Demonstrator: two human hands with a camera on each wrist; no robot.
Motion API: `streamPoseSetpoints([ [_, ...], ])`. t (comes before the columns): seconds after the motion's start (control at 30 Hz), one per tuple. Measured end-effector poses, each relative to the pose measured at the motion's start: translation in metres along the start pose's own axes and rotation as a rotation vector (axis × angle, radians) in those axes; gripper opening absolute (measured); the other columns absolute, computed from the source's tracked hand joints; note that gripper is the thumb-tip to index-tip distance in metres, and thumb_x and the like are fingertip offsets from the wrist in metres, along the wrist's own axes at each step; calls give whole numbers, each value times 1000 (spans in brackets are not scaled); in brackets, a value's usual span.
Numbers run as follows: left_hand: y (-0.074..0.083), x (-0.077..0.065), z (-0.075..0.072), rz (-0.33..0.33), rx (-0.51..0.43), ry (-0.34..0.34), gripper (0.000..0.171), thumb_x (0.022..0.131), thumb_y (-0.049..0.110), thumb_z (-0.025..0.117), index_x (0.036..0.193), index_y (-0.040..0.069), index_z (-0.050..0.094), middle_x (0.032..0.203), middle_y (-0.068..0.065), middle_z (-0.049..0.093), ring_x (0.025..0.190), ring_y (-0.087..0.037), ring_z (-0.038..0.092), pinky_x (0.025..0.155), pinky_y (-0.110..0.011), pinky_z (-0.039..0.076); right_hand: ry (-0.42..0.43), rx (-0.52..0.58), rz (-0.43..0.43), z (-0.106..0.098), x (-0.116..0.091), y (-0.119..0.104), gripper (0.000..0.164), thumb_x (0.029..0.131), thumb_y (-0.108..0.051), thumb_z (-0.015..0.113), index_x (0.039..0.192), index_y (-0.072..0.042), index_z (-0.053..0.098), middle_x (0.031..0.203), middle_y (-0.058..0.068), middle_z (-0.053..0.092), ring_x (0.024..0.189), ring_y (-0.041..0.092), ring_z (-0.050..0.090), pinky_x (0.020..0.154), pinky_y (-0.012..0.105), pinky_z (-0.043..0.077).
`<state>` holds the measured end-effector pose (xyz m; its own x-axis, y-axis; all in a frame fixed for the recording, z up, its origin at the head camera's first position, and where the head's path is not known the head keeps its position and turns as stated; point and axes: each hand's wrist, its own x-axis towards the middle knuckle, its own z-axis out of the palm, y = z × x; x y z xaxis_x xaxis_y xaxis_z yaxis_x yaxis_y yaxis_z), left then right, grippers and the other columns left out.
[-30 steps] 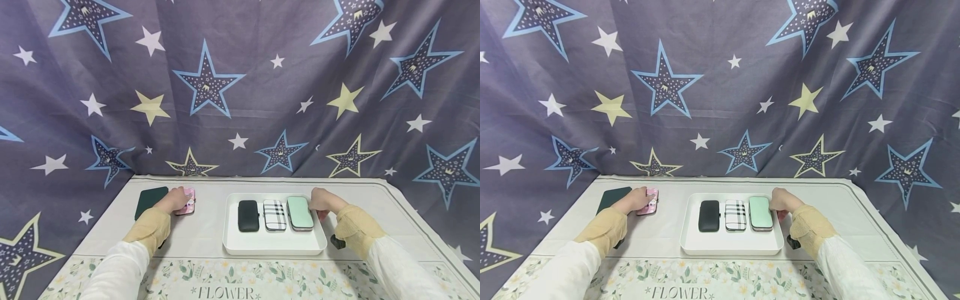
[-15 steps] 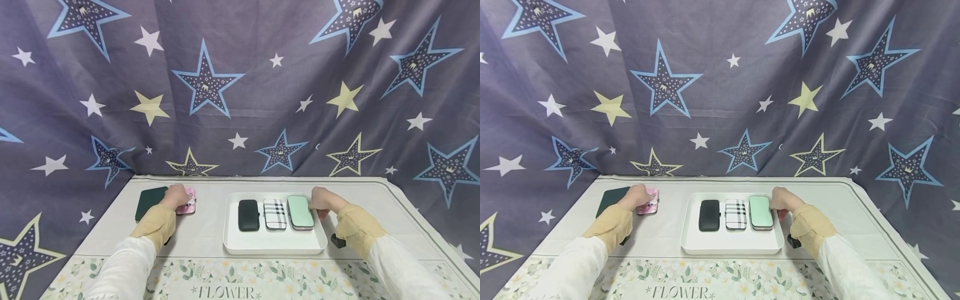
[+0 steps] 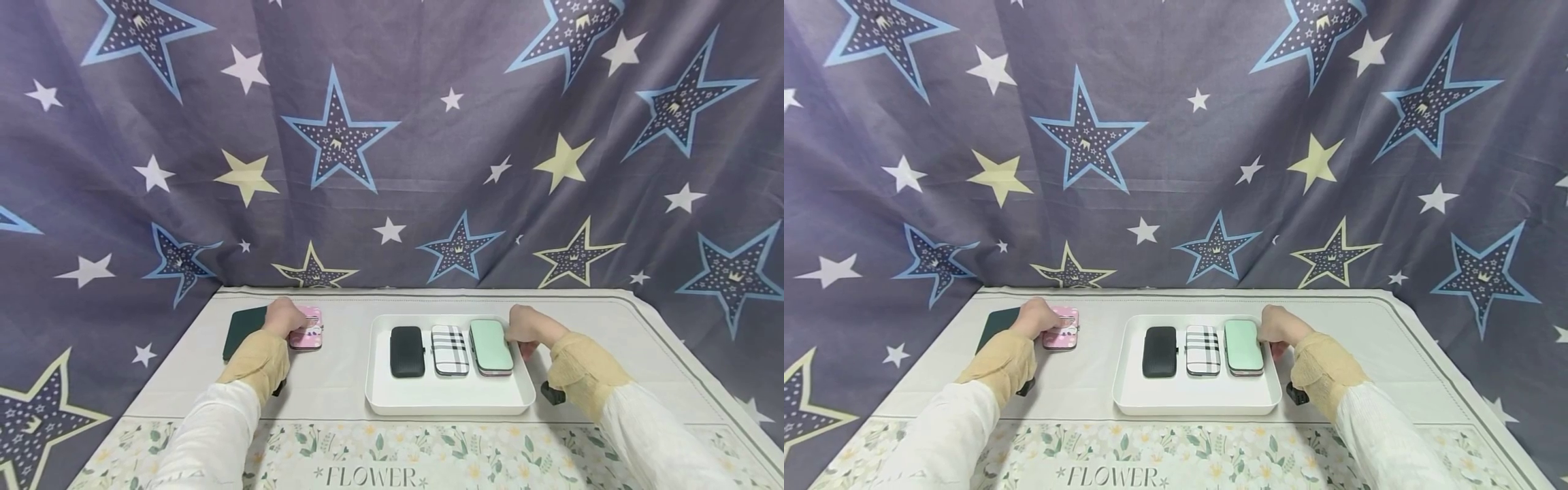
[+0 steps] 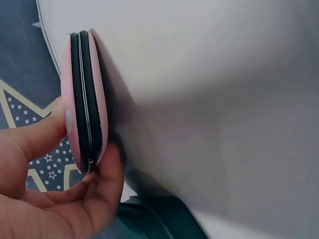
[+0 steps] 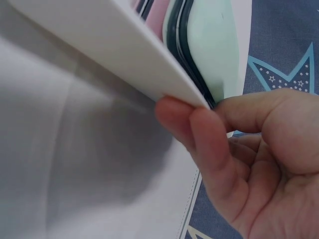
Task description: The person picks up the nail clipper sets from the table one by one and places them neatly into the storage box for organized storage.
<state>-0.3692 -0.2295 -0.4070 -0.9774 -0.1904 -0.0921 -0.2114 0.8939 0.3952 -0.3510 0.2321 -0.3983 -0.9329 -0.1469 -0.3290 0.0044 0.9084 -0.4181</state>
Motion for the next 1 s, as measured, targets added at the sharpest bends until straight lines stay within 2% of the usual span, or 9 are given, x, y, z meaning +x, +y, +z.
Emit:
streamPoseSetpoints([
  [0.1,-1,0,1,-14,-32,-20,44,77,21,71,98,-16,60,92,-29,60,70,-28,57,67,-35,55,-9,7,-2,-1,-2,-1,19,77,2,51,89,15,55,53,13,59,41,17,60,44,27,54],
  [0.17,-1,0,2,-25,-54,-32,37,76,19,68,93,-13,59,83,-24,57,55,-21,52,51,-29,52,-7,13,-1,-1,-3,-1,18,76,3,50,88,15,55,52,13,59,40,17,60,44,28,54],
  [0.23,-1,1,3,-39,-69,-32,36,76,19,69,91,-12,59,78,-21,55,46,-16,49,42,-25,47,2,15,-4,-1,-4,-1,16,76,3,50,87,13,55,52,13,59,39,16,59,43,28,54],
  [0.3,-1,1,3,-50,-76,-28,42,77,23,71,95,-13,58,80,-21,55,47,-17,50,42,-25,48,13,15,-2,0,-4,-1,15,76,3,51,86,12,56,52,13,59,39,15,59,44,28,54],
  [0.4,0,1,3,-53,-72,-25,53,78,26,73,103,-17,56,88,-25,56,61,-21,51,54,-28,51,23,4,-14,2,-3,0,15,77,2,52,87,13,56,52,11,58,38,13,58,44,27,54],
  [0.53,0,4,2,-87,-132,-55,43,79,19,70,101,-15,56,83,-22,56,57,-19,51,53,-27,50,31,4,-15,2,-4,-1,18,77,2,53,90,14,56,52,11,58,38,13,58,44,27,54],
  [0.63,0,6,1,-125,-242,-94,31,81,11,67,97,-12,55,74,-16,52,46,-15,48,42,-24,45,33,6,-18,2,-4,-1,19,77,2,53,91,15,56,53,12,58,39,14,58,44,27,54],
  [0.7,-2,8,2,-144,-329,-116,28,82,7,66,98,-12,53,72,-13,50,45,-14,46,41,-23,42,33,2,-20,2,-3,0,19,77,2,53,91,15,56,53,12,58,39,14,58,44,27,54],
  [1.0,-14,5,4,-186,-593,-172,16,84,0,62,93,-9,52,66,-5,51,55,-13,50,50,-26,48,18,15,-9,2,-3,-2,17,78,2,54,89,13,57,54,12,59,40,14,58,45,26,54],
])
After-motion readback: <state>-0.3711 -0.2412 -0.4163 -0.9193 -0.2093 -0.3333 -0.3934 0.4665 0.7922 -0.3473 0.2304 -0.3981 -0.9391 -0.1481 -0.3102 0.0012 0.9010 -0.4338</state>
